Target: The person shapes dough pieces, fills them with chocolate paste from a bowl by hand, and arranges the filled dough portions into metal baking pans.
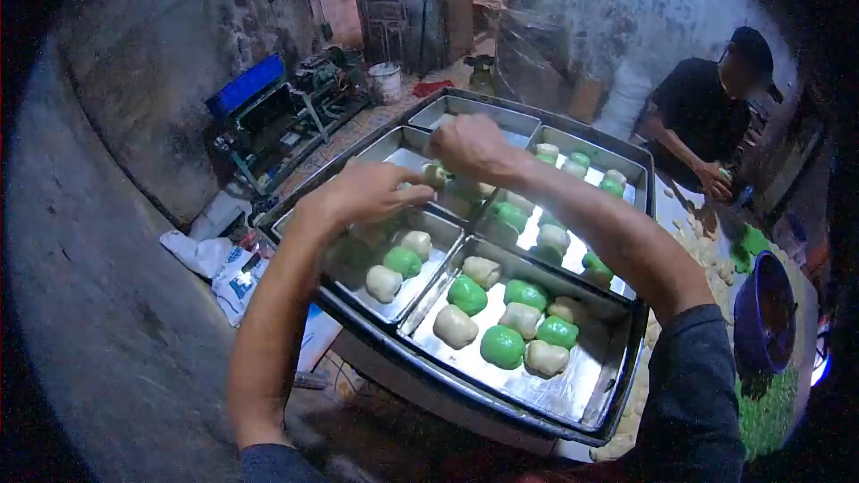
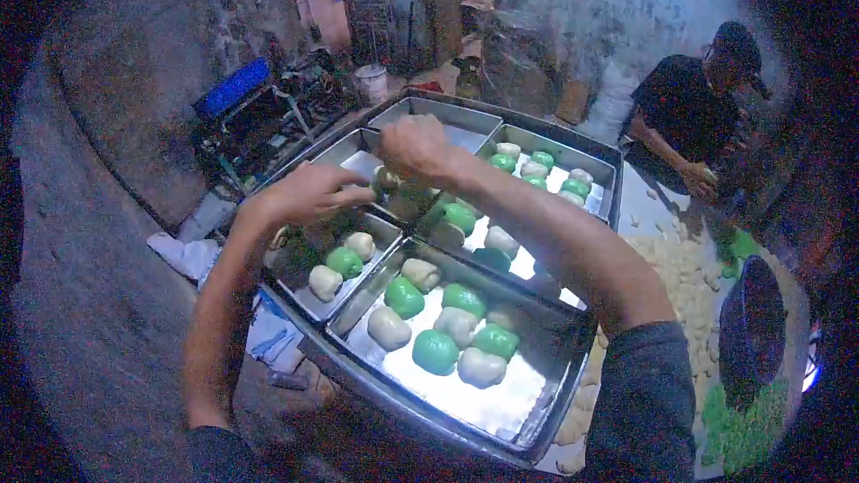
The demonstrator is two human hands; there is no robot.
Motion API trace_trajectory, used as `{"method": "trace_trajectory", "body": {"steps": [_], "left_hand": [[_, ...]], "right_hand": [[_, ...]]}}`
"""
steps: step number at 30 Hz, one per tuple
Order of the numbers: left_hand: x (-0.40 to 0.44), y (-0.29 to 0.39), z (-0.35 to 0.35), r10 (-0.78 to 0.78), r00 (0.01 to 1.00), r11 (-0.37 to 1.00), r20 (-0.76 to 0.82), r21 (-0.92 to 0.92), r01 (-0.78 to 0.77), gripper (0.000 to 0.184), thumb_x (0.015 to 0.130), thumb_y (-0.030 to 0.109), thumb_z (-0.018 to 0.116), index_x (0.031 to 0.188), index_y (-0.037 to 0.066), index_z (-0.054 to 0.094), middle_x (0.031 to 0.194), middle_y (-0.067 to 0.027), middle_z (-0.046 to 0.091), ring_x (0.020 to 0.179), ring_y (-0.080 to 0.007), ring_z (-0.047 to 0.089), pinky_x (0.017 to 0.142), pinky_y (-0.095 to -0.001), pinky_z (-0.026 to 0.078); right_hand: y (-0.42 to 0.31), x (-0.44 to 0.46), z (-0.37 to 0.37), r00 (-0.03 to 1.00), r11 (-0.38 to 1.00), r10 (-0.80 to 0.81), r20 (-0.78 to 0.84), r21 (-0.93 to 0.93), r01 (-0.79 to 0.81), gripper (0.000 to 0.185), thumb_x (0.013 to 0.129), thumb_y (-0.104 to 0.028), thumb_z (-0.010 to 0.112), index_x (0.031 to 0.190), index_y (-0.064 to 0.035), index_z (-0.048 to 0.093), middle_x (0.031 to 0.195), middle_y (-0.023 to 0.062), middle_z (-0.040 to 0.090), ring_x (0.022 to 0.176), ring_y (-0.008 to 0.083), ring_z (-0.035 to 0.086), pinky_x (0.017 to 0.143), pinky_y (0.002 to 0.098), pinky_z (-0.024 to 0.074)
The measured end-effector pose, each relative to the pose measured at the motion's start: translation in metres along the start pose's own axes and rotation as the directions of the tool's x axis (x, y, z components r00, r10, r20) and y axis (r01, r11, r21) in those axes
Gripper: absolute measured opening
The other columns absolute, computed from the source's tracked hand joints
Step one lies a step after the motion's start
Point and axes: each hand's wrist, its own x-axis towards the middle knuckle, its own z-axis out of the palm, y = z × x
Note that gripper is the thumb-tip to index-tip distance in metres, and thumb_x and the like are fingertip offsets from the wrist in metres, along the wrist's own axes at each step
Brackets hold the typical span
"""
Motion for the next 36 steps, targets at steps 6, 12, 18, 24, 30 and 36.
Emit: {"method": "trace_trajectory", "body": {"steps": [6, 12, 18, 24, 30, 36], "left_hand": [[0.028, -0.028, 0.013, 0.115, 0.98, 0.992, -0.16, -0.027, -0.121, 0.046, 0.098, 0.037, 0.045, 0.13, 0.005, 0.054, 0.123, -0.0211, 0.061, 0.113, -0.0371, 0.058, 0.096, -0.041, 0.045], [0.042, -0.02, 0.018, 0.131, 0.989, 0.986, 0.067, -0.108, -0.123, 0.041, 0.097, 0.038, 0.043, 0.126, 0.013, 0.057, 0.119, -0.0207, 0.062, 0.107, -0.0376, 0.059, 0.092, -0.043, 0.046], [0.033, -0.008, 0.013, 0.07, 0.995, 0.984, 0.077, -0.168, -0.056, 0.046, 0.1, 0.039, 0.046, 0.129, 0.004, 0.056, 0.121, -0.0168, 0.063, 0.109, -0.0267, 0.061, 0.095, -0.0363, 0.045], [-0.021, 0.008, 0.001, -0.02, 0.98, 0.945, -0.196, -0.325, -0.045, 0.05, 0.095, 0.023, 0.056, 0.139, -0.001, 0.046, 0.134, -0.0158, 0.055, 0.112, -0.0231, 0.059, 0.095, -0.034, 0.045], [-0.111, 0.134, 0.021, 0.303, 0.819, 0.91, -0.487, -0.106, -0.4, 0.05, 0.094, 0.019, 0.058, 0.138, -0.002, 0.045, 0.13, -0.0193, 0.057, 0.115, -0.0281, 0.057, 0.093, -0.0371, 0.048], [-0.134, 0.274, 0.046, 0.665, 0.701, 0.727, 0.257, -0.435, -0.531, 0.054, 0.092, 0.017, 0.063, 0.139, -0.002, 0.045, 0.125, -0.0203, 0.06, 0.104, -0.0303, 0.063, 0.084, -0.0373, 0.052]], "right_hand": [[0.026, -0.005, 0.01, 0.967, 0.999, -0.035, 0.252, -0.002, 0.037, 0.015, 0.078, -0.019, 0.061, 0.082, -0.0079, 0.07, 0.078, 0.0185, 0.068, 0.074, 0.0352, 0.068, 0.062, 0.0465, 0.0543], [0.011, -0.011, -0.024, 0.856, 0.98, -0.113, 0.505, 0.2, 0.012, 0.021, 0.079, -0.014, 0.059, 0.096, -0.0125, 0.072, 0.082, 0.018, 0.068, 0.077, 0.0343, 0.068, 0.067, 0.0463, 0.054], [0.033, -0.022, -0.048, 0.941, 0.972, -0.233, 0.244, 0.068, 0.223, 0.029, 0.08, -0.01, 0.057, 0.108, -0.0097, 0.067, 0.084, 0.0194, 0.068, 0.077, 0.0347, 0.067, 0.069, 0.0449, 0.0546], [0.106, -0.128, -0.132, 0.919, 0.412, -0.254, -0.302, 0.826, 0.386, 0.025, 0.087, -0.027, 0.063, 0.101, -0.0063, 0.067, 0.094, 0.0136, 0.068, 0.081, 0.0245, 0.066, 0.07, 0.0366, 0.0522], [0.033, -0.423, -0.284, 0.875, 0.863, 0.482, 0.049, 0.146, -0.484, 0.033, 0.092, -0.032, 0.062, 0.108, -0.0035, 0.066, 0.089, 0.0124, 0.069, 0.077, 0.022, 0.066, 0.069, 0.0345, 0.0533], [0.004, -0.692, -0.25, 0.33, 0.329, 0.937, 0.117, 0.027, -0.944, 0.031, 0.089, -0.032, 0.063, 0.1, -0.0036, 0.069, 0.079, 0.014, 0.069, 0.069, 0.0272, 0.068, 0.067, 0.0358, 0.0511]]}}
